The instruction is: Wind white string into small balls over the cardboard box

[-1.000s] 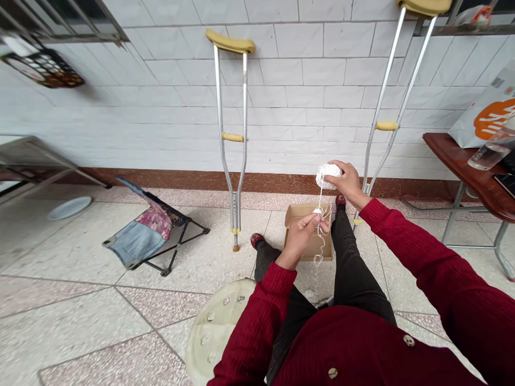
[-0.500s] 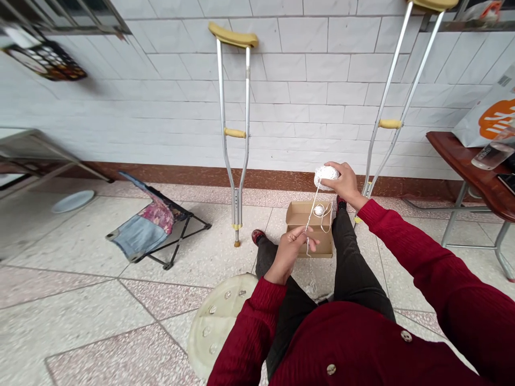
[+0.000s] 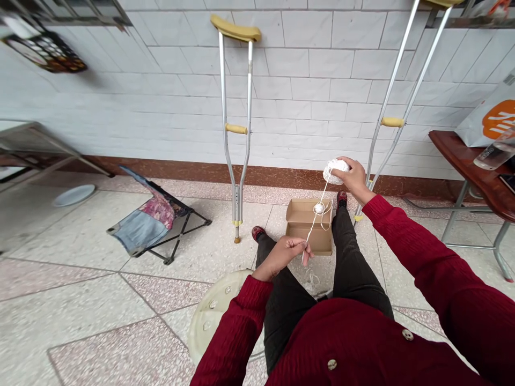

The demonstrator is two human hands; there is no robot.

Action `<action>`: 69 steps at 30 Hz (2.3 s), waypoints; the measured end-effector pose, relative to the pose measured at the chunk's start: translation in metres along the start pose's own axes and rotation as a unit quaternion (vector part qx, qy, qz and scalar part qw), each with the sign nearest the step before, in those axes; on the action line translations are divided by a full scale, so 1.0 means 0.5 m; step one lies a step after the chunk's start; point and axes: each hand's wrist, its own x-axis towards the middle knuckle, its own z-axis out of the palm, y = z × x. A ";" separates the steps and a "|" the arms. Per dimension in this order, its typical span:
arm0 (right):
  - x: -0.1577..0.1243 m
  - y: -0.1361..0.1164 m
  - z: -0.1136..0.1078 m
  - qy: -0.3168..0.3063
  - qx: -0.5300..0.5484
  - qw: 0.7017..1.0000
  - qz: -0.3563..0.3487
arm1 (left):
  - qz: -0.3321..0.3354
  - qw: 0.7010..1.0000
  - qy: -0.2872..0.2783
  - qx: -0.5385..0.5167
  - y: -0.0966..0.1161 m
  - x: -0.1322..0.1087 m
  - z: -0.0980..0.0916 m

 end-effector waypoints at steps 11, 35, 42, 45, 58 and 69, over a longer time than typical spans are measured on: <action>-0.057 -0.070 -0.001 -0.079 0.008 0.994 -0.073 | 0.078 0.942 0.271 0.181 -0.008 0.083 -0.040; -0.052 0.013 0.013 -0.175 -0.060 0.977 -0.108 | 0.052 0.986 0.064 -0.142 0.109 0.027 0.062; -0.038 0.020 0.026 -0.172 -0.056 0.979 -0.097 | 0.038 0.989 0.050 -0.133 0.104 0.001 0.064; -0.034 0.025 0.028 -0.176 -0.030 0.981 -0.079 | 0.034 0.990 0.045 -0.127 0.092 -0.011 0.058; 0.015 -0.015 -0.018 -0.107 -0.081 0.988 -0.076 | -0.031 0.998 -0.023 -0.043 0.014 -0.044 0.007; 0.005 -0.131 -0.058 -0.146 -0.057 0.976 -0.148 | -0.036 0.955 0.265 0.131 -0.109 0.056 -0.068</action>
